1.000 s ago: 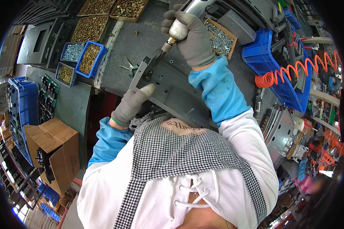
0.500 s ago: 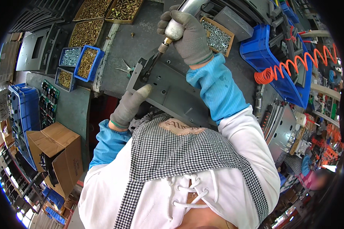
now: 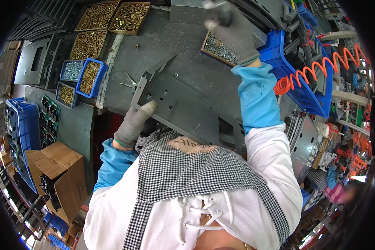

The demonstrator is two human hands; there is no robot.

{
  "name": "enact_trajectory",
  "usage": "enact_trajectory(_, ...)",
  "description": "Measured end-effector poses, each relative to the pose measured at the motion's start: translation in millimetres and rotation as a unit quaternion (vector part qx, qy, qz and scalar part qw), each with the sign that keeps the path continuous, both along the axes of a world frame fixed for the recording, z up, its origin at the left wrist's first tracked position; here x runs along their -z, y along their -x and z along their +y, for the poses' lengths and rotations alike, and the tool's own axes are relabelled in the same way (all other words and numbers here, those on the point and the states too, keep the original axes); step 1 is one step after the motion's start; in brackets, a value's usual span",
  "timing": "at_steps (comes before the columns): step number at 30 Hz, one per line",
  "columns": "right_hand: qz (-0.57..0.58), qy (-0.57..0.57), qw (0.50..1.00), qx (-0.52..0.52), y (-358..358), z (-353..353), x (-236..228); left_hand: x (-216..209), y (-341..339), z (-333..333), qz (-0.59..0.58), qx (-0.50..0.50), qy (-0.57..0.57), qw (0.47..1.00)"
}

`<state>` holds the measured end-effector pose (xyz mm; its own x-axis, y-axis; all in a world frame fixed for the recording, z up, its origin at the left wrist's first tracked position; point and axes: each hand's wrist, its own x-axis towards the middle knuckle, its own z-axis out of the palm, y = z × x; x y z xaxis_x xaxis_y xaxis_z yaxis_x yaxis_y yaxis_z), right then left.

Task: The person assembles plastic components and a housing cover onto a metal electronics housing, fastening them with screws using a pneumatic screwdriver, pliers, and an electric screwdriver.

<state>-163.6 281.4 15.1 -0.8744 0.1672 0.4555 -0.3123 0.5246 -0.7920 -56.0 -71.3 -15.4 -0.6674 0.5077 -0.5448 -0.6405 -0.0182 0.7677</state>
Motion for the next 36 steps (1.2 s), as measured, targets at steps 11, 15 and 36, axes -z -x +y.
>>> enact_trajectory(11, -0.281, -0.486, 0.826, 0.056, -59.5, -7.9, 99.2, 0.5, -14.4, -3.7, 0.006, -0.06, -0.005, 0.998)
enact_trajectory(15, -0.205, -0.484, 0.846, 0.09, -69.4, -28.5, 118.3, 1.9, -20.6, -3.7, -0.003, -0.087, -0.019, 0.996)
enact_trajectory(36, -0.358, 0.018, 0.875, -0.325, -110.7, -99.9, 35.4, -5.6, -15.5, -0.4, 0.012, -0.044, -0.038, 0.998)
